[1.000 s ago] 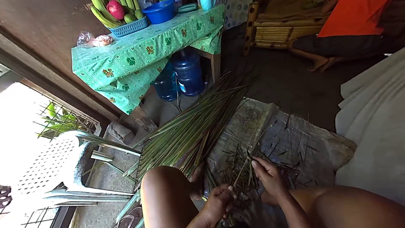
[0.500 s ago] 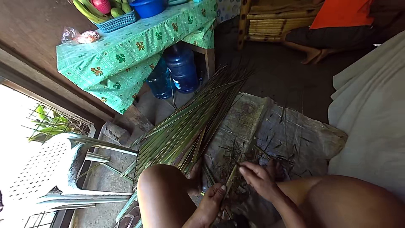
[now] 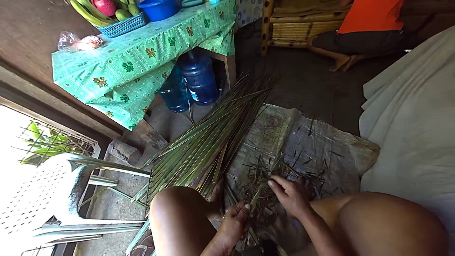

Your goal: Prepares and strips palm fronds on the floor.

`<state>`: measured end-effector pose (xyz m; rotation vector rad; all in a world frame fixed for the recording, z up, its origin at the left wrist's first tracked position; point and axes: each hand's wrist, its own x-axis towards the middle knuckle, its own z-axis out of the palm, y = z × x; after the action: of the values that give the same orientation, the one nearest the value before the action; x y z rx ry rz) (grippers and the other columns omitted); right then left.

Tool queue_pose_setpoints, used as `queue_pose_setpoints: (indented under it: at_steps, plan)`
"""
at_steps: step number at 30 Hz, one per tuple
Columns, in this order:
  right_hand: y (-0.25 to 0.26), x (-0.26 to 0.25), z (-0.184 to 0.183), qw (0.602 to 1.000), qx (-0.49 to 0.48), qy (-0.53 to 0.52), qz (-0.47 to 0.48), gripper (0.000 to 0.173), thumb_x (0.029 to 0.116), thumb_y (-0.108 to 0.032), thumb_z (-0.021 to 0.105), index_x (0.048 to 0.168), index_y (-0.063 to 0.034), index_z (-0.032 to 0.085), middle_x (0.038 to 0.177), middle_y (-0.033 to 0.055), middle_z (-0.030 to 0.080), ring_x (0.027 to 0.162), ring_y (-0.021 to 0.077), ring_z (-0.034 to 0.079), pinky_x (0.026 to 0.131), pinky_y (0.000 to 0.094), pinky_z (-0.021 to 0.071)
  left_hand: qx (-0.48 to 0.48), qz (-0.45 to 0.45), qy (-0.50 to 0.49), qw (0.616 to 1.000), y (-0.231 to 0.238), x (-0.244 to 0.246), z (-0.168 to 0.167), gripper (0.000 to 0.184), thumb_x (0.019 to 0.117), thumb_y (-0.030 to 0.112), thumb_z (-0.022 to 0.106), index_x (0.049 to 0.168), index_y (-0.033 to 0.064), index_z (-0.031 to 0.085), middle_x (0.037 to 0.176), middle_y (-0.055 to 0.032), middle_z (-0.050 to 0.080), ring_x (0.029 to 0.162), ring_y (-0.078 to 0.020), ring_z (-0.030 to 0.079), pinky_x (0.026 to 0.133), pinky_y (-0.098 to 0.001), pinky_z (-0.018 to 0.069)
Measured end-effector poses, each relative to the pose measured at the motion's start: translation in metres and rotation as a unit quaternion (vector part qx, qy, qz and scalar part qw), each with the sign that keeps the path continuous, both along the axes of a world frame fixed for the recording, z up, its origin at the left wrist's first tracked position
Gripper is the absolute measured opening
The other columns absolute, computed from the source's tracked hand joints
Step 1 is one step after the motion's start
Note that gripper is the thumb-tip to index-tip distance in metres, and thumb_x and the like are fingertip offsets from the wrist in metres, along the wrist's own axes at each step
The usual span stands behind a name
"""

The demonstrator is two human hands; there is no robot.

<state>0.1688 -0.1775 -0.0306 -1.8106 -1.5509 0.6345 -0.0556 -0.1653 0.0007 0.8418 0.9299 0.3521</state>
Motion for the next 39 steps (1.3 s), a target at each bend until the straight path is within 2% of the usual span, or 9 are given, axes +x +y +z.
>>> queue_pose_setpoints:
  at_steps: [4, 8, 13, 20, 28, 31, 32, 35, 39]
  plan:
    - [-0.008, -0.005, 0.011, 0.992, -0.001, 0.095, 0.08, 0.038, 0.1011, -0.034, 0.049, 0.101, -0.0054, 0.075, 0.076, 0.0045, 0.067, 0.066, 0.0116, 0.061, 0.062, 0.0356, 0.0519, -0.005, 0.013, 0.001, 1.0, 0.006, 0.003, 0.001, 0.03, 0.1125, 0.018, 0.031, 0.093, 0.0104, 0.051, 0.054, 0.0069, 0.039, 0.04, -0.0003, 0.032, 0.038, -0.0148, 0.0289]
    - [-0.023, -0.031, 0.011, 0.973, -0.005, 0.106, 0.204, 0.036, 0.1014, -0.034, 0.052, 0.095, -0.0056, 0.074, 0.073, 0.0063, 0.067, 0.064, 0.0141, 0.063, 0.06, 0.036, 0.0517, -0.008, 0.035, -0.015, 0.999, 0.016, 0.011, 0.001, 0.033, 0.1126, 0.019, 0.028, 0.092, 0.011, 0.052, 0.054, 0.0078, 0.039, 0.04, 0.0002, 0.032, 0.039, -0.0148, 0.0291]
    - [-0.016, -0.026, 0.004, 0.988, 0.023, 0.031, 0.152, 0.039, 0.101, -0.038, 0.051, 0.093, -0.0071, 0.074, 0.074, 0.0071, 0.068, 0.066, 0.018, 0.066, 0.061, 0.0392, 0.0538, -0.018, 0.045, -0.026, 0.999, 0.014, 0.017, 0.001, 0.033, 0.1124, 0.019, 0.025, 0.097, 0.0102, 0.053, 0.056, 0.0067, 0.043, 0.04, 0.0001, 0.036, 0.039, -0.014, 0.0313]
    - [-0.004, 0.001, 0.002, 0.999, -0.014, 0.006, 0.038, 0.04, 0.1017, -0.035, 0.05, 0.109, -0.0057, 0.076, 0.089, 0.0117, 0.075, 0.082, 0.0261, 0.072, 0.075, 0.0511, 0.0564, -0.004, 0.014, -0.011, 1.0, -0.003, 0.014, 0.002, 0.029, 0.1124, 0.018, 0.029, 0.095, 0.0099, 0.051, 0.056, 0.0072, 0.043, 0.041, 0.0009, 0.036, 0.039, -0.0139, 0.0315]
    - [0.013, 0.015, -0.005, 0.996, -0.004, 0.064, -0.064, 0.037, 0.1047, -0.029, 0.049, 0.115, -0.0026, 0.074, 0.087, 0.0113, 0.072, 0.077, 0.0194, 0.067, 0.074, 0.0442, 0.0529, -0.014, -0.015, -0.025, 0.999, -0.013, -0.008, 0.001, 0.029, 0.111, 0.018, 0.029, 0.094, 0.0116, 0.052, 0.052, 0.0082, 0.04, 0.038, 0.0015, 0.034, 0.037, -0.0135, 0.0303]
    - [0.009, 0.015, -0.004, 0.991, -0.002, 0.127, -0.041, 0.034, 0.1039, -0.025, 0.049, 0.111, -0.0019, 0.073, 0.072, -0.0017, 0.06, 0.059, 0.0028, 0.051, 0.06, 0.0235, 0.0459, -0.02, -0.016, -0.028, 0.999, -0.012, -0.011, 0.001, 0.029, 0.1113, 0.019, 0.029, 0.096, 0.0114, 0.053, 0.052, 0.0085, 0.041, 0.038, 0.0016, 0.034, 0.037, -0.0134, 0.0303]
    - [0.005, 0.01, -0.001, 0.988, -0.007, 0.157, -0.008, 0.035, 0.103, -0.024, 0.049, 0.111, -0.0001, 0.073, 0.073, -0.002, 0.061, 0.059, 0.0008, 0.05, 0.059, 0.0209, 0.0456, -0.03, -0.012, -0.029, 0.999, -0.011, -0.012, 0.001, 0.03, 0.1118, 0.02, 0.028, 0.096, 0.0113, 0.052, 0.052, 0.0085, 0.041, 0.038, 0.0015, 0.035, 0.037, -0.0133, 0.0307]
    - [-0.009, -0.014, 0.003, 0.979, -0.022, 0.189, 0.074, 0.037, 0.1023, -0.026, 0.05, 0.113, 0.0005, 0.073, 0.078, 0.0029, 0.066, 0.063, 0.0037, 0.055, 0.063, 0.0245, 0.0497, -0.078, -0.006, -0.064, 0.995, -0.006, -0.009, 0.0, 0.033, 0.1124, 0.023, 0.024, 0.098, 0.0123, 0.052, 0.055, 0.0085, 0.041, 0.039, 0.0012, 0.035, 0.037, -0.0129, 0.0316]
    - [-0.01, -0.019, -0.006, 0.991, 0.015, 0.122, 0.061, 0.039, 0.1021, -0.032, 0.051, 0.112, -0.0035, 0.076, 0.085, 0.0048, 0.073, 0.072, 0.0066, 0.064, 0.07, 0.0276, 0.054, -0.115, -0.004, -0.095, 0.989, -0.009, -0.007, 0.0, 0.034, 0.1123, 0.024, 0.022, 0.097, 0.0136, 0.051, 0.057, 0.0087, 0.041, 0.039, 0.0019, 0.035, 0.038, -0.0121, 0.0317]
